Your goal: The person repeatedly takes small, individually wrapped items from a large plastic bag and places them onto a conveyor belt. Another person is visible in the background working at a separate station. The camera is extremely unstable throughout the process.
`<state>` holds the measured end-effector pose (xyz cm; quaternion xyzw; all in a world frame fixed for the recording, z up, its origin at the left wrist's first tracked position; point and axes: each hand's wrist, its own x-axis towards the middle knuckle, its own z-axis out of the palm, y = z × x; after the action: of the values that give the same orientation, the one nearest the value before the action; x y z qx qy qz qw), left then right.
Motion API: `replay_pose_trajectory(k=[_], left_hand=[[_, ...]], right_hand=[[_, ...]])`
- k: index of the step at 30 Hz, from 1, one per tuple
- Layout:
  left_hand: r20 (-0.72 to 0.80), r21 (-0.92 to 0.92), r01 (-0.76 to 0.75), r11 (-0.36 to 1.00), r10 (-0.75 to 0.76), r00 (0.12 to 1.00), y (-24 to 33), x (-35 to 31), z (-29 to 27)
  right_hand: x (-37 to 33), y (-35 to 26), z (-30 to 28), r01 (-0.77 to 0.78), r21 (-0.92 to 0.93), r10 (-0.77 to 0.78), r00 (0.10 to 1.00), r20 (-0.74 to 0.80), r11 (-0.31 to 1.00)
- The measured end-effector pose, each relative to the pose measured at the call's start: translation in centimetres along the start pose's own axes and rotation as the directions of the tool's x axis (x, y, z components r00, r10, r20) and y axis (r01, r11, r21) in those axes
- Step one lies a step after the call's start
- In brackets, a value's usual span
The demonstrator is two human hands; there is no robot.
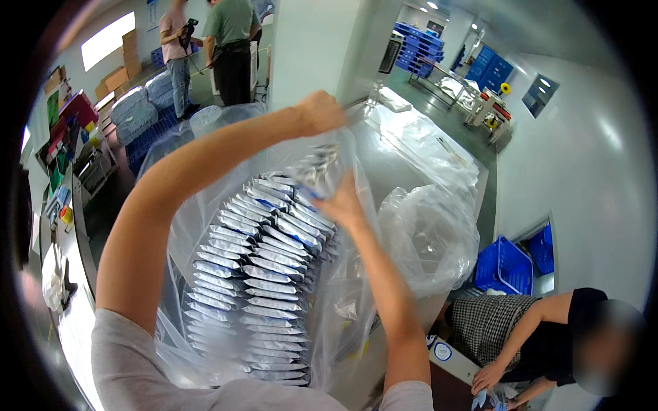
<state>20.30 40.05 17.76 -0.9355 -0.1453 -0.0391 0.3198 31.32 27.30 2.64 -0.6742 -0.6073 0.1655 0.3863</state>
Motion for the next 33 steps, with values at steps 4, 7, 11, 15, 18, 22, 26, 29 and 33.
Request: replay_pose_trajectory(k=[4,7,11,15,18,22,26,29,33], left_hand=[[-0.011,-0.015,0.056,0.998,-0.056,0.998,-0.8,-1.5,0.8],[0.032,-0.017,0.118,0.993,-0.117,0.993,-1.4,-2.3,-0.4],[0.088,-0.203,0.072,0.977,-0.055,0.995,-0.9,-5.0,-1.8],[-0.247,-0.434,-0.051,0.900,-0.065,0.967,0.4,-15.4,-6.2],[-0.047,-0.662,0.358,0.658,-0.513,0.857,0.9,-29.8,-9.8],[0.142,-0.897,0.434,-0.088,-0.986,0.092,10.6,-60.0,5.9],[0.865,-0.297,0.210,-0.932,-0.355,-0.353,37.4,-66.2,14.3],[0.984,0.051,0.130,-0.990,0.027,-0.177,49.8,-59.9,12.7],[0.990,0.142,0.198,-0.970,0.145,-0.001,53.2,-53.3,10.3]], right_hand=[[6.4,-0.7,1.2,0.166,-0.710,0.145,0.923,0.357,0.685],[7.2,0.1,6.6,0.175,-0.808,0.258,0.891,0.373,0.563],[8.3,3.2,8.0,0.169,-0.730,0.306,0.829,0.469,0.662],[2.2,2.9,0.2,0.471,-0.199,-0.400,0.862,0.312,0.859],[-10.4,-2.9,-7.2,0.486,-0.095,-0.495,0.853,-0.166,0.869],[-30.7,5.3,-3.1,-0.138,0.525,0.339,0.888,-0.310,0.840],[-48.8,8.1,8.8,-0.844,0.509,0.653,0.290,0.699,-0.170],[-51.1,9.0,14.1,-0.740,0.576,0.496,0.377,0.782,-0.347],[-49.6,9.1,15.5,-0.683,0.595,0.481,0.387,0.786,-0.422]])
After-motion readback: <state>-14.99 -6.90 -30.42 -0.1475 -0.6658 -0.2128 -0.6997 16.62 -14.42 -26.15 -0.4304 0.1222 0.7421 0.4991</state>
